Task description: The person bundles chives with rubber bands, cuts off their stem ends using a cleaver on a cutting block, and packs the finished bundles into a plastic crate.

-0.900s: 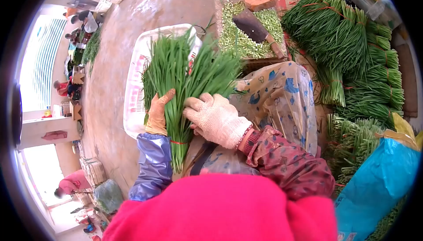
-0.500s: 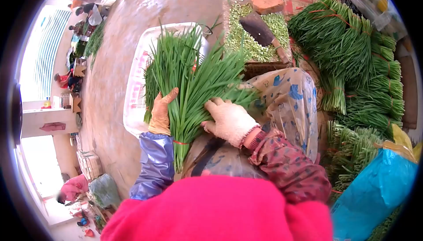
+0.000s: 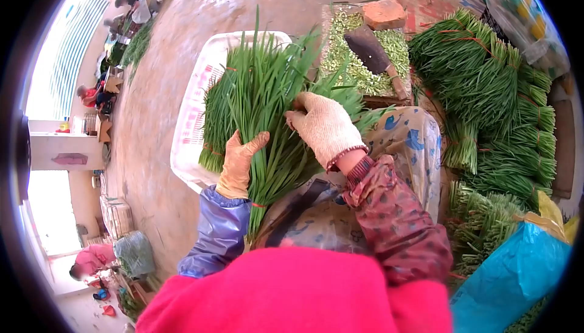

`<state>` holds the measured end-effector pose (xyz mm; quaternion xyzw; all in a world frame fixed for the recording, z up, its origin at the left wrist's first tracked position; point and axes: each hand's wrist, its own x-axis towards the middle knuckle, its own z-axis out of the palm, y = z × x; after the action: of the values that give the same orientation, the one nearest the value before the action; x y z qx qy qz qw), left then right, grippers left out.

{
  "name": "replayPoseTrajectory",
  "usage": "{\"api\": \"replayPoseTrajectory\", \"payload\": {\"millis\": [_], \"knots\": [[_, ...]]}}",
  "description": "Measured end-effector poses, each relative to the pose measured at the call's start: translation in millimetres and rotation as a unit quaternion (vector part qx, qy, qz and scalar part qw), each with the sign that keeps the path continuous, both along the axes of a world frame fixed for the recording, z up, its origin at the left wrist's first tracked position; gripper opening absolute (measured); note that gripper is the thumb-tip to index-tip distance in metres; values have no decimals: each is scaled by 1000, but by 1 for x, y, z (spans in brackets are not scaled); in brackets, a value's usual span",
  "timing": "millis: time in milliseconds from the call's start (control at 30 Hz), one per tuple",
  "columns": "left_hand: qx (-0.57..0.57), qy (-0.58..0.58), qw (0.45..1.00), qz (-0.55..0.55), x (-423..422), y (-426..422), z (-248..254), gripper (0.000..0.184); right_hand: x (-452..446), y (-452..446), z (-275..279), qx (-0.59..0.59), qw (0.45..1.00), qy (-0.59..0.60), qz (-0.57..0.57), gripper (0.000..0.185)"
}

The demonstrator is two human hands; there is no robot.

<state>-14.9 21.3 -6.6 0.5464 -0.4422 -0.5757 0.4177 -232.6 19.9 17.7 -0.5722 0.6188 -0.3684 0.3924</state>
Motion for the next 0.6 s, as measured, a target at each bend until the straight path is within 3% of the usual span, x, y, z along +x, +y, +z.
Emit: {"api": "replayPoseTrajectory", "payload": {"millis": [67, 133, 200, 233, 267, 300, 400, 467, 533, 600], "knots": [[3, 9, 1000, -10, -2, 3, 4, 53, 0, -4, -4, 51, 998, -11, 26, 28], [-1, 8, 1000, -24, 0, 4, 1, 54, -2, -3, -17, 81, 987, -138, 30, 25], [-8, -13, 999, -34, 3, 2, 0, 55, -5, 1, -30, 79, 987, -138, 26, 22], [-2, -14, 999, -34, 4, 0, 0, 53, -6, 5, -28, 162, 940, -299, -23, 20], [3, -15, 999, -34, 4, -1, 1, 52, -6, 9, -27, 238, 859, -448, -72, 19], [3, -14, 999, -32, 4, -1, 1, 52, -5, 15, -27, 265, 819, -504, -71, 17], [10, -38, 999, 1, 0, 1, 8, 58, 1, 25, -31, 270, 828, -477, -118, 26], [33, -15, 999, 20, -1, 1, 13, 46, -8, 22, -37, 199, 909, -341, -135, 10], [19, -12, 999, 28, 1, 1, 8, 45, -24, 18, -54, 133, 929, -299, -175, 6], [34, 9, 998, 56, 6, 0, 0, 44, -43, 17, -52, 36, 988, -39, -145, 17]]}}
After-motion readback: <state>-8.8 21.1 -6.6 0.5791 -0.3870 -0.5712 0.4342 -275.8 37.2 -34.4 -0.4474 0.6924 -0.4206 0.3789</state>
